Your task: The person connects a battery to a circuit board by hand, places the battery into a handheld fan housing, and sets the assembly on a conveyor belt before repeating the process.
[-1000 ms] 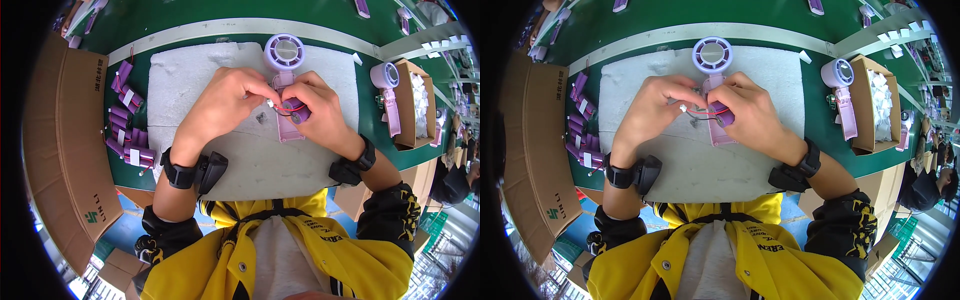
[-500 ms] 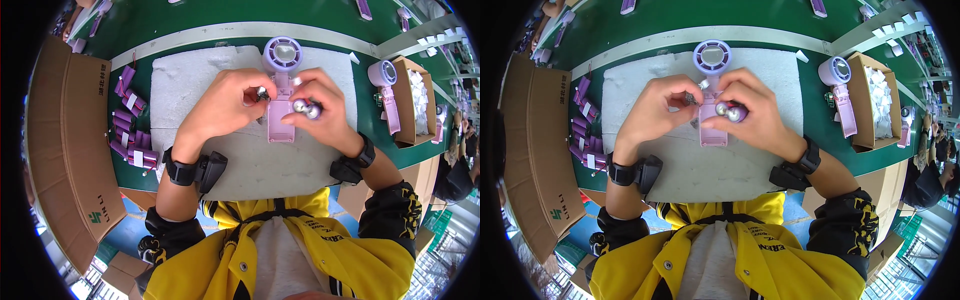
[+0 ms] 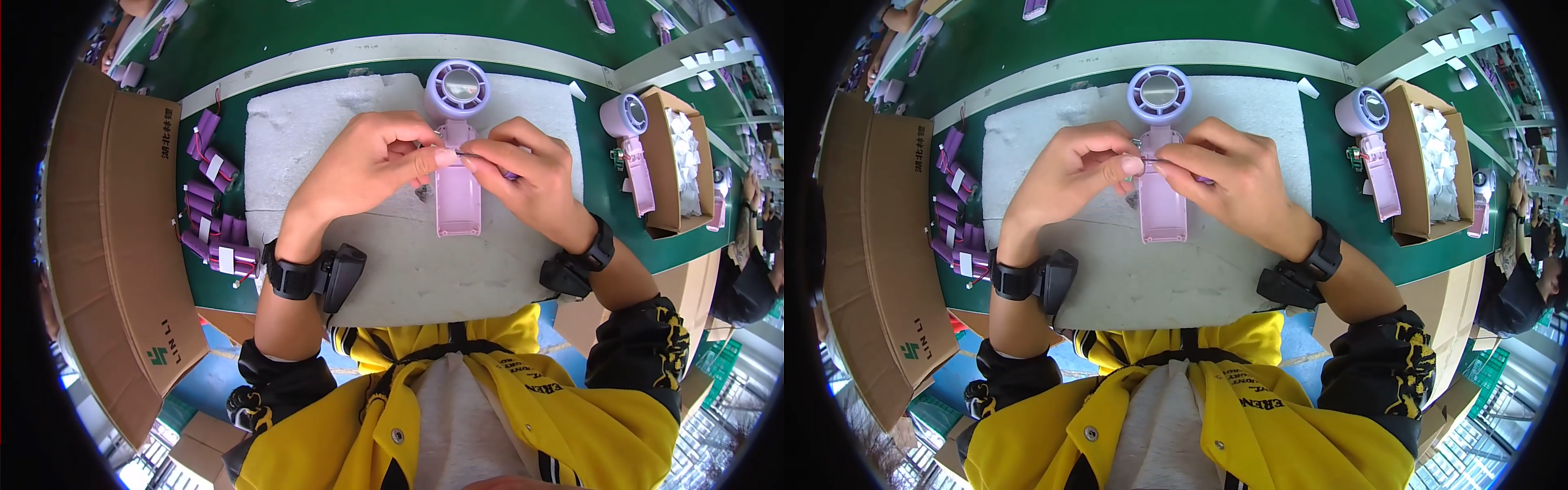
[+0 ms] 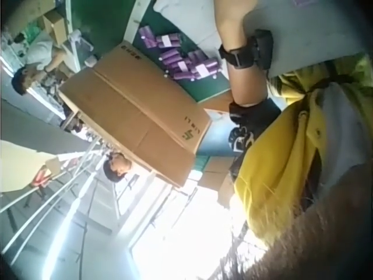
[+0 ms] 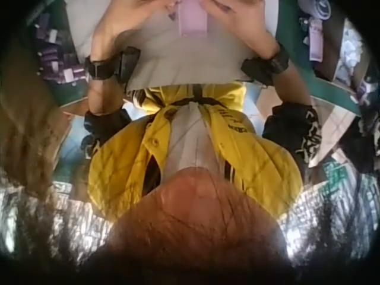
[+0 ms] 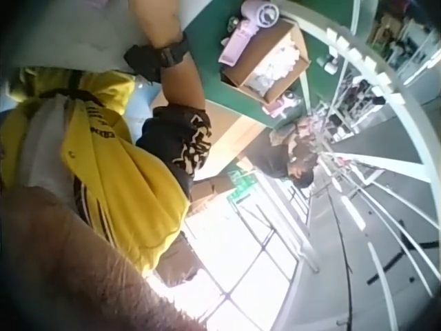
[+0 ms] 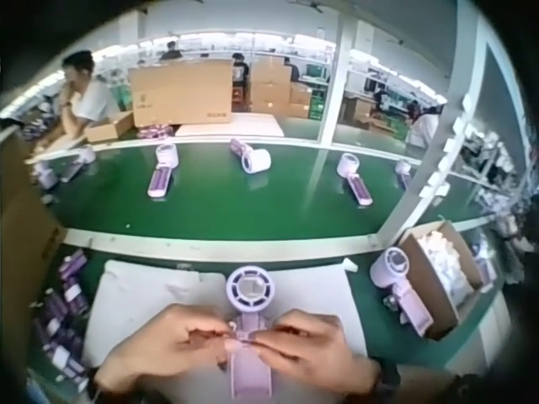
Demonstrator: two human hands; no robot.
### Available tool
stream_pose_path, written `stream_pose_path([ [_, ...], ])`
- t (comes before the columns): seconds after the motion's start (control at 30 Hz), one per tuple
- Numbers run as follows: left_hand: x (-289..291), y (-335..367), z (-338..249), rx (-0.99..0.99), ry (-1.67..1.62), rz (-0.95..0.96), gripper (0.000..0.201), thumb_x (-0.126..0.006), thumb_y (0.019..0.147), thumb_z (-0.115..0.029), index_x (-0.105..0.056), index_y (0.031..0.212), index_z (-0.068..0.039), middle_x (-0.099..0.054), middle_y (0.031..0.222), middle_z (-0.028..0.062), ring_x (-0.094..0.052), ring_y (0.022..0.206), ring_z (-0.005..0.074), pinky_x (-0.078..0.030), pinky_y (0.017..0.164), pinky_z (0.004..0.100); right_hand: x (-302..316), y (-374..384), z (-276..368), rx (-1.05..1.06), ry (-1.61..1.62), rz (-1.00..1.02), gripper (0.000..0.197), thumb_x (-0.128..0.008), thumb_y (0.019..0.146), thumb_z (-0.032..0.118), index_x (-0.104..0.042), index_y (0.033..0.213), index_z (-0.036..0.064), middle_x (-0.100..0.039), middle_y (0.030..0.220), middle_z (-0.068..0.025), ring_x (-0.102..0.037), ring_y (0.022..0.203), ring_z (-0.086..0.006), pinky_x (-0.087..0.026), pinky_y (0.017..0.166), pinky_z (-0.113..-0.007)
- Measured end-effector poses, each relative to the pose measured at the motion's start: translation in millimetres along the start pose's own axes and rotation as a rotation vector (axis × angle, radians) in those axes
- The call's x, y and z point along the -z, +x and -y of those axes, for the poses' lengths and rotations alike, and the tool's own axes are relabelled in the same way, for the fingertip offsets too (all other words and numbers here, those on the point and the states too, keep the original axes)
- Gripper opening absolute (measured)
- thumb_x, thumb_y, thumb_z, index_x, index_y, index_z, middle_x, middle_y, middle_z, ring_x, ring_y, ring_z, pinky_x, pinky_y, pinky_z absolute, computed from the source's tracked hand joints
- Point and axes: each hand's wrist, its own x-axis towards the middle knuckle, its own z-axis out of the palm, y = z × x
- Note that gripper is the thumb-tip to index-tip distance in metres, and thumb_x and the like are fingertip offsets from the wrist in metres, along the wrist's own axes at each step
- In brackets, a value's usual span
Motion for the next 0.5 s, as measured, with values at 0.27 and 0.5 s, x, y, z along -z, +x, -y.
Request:
stream_pose_path([
  [0.27, 2.4, -0.5, -1.0, 0.029, 0.030, -0.019, 0.020, -0.073, 0.087, -0.013, -0.070, 0.092, 0.005, -0.065, 0.077, 0.0069, -0.062, 0.067, 0.0120, -0.049, 0.060, 0.0259, 4.4, 6.0, -1.1, 0.092, -0.156, 0.145, 0.012, -0.076, 0.078, 0.014, -0.068, 0.080, 0.0046, -0.058, 0.082, -0.0053, -0.057, 0.065, -0.0193, -0.045, 0.053, -0.029],
  [0.5, 1.1, -0.6, -3.9, 0.033, 0.137, -0.031, 0.015, -0.073, 0.083, -0.007, -0.071, 0.090, 0.005, -0.064, 0.078, 0.0071, -0.062, 0.066, 0.0142, -0.048, 0.060, 0.0269, 7.1, 4.9, 8.4, 0.035, -0.191, 0.241, 0.012, -0.074, 0.079, 0.013, -0.067, 0.079, 0.0034, -0.058, 0.082, -0.0061, -0.058, 0.060, -0.0195, -0.046, 0.050, -0.029],
])
